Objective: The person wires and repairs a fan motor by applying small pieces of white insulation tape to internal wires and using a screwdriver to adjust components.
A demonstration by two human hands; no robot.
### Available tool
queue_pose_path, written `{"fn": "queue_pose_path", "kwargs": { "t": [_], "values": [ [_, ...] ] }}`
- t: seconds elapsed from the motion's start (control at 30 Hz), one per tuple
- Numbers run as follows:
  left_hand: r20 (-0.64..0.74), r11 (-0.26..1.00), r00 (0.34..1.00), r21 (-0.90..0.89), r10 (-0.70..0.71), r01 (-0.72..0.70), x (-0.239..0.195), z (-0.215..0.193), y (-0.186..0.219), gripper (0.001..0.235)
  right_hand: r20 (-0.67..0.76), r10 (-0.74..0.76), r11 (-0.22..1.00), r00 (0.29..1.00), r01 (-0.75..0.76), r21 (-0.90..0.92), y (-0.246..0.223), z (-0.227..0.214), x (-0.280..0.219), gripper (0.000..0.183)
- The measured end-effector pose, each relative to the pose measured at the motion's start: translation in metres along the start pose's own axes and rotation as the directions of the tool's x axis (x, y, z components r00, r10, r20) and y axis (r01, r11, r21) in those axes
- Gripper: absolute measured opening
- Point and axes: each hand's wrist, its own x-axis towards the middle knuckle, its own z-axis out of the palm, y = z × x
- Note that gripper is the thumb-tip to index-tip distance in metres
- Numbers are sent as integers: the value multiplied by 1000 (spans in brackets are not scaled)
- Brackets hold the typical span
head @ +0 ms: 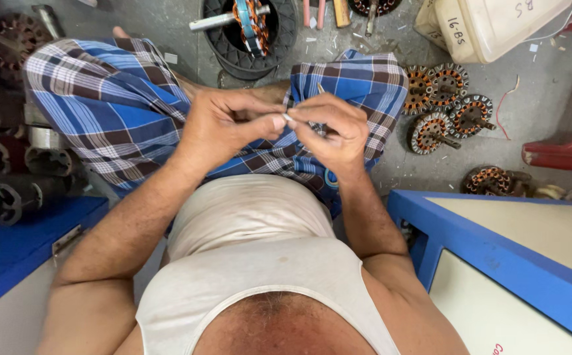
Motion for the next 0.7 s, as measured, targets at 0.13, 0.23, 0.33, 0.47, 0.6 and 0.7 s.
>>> {"fn": "queue_pose_path", "kwargs": {
  "t": [0.13,0.23,0.33,0.47,0.6,0.7],
  "values": [
    [3,981,991,137,137,-136,-3,-1,15,17,22,4,1000,1000,-4,24,-4,-6,6,23],
    [7,937,977,283,212,-206,-6,0,27,17,-2,-21,1000,1000,21,-1,-8,-6,9,21],
    [14,895,965,372,260,-246,-7,2,34,19,-19,-37,999,999,37,14,-9,-5,10,21],
    [32,867,957,415,289,-276,-7,3,39,18,-24,-37,999,999,38,36,-10,-5,11,22],
    [63,837,937,431,343,-336,-8,4,41,16,-28,-43,998,999,44,40,-10,-4,13,20],
    [67,819,933,459,354,-344,-9,5,40,14,-30,-50,999,998,50,20,-10,-3,14,17]
  ]
}}
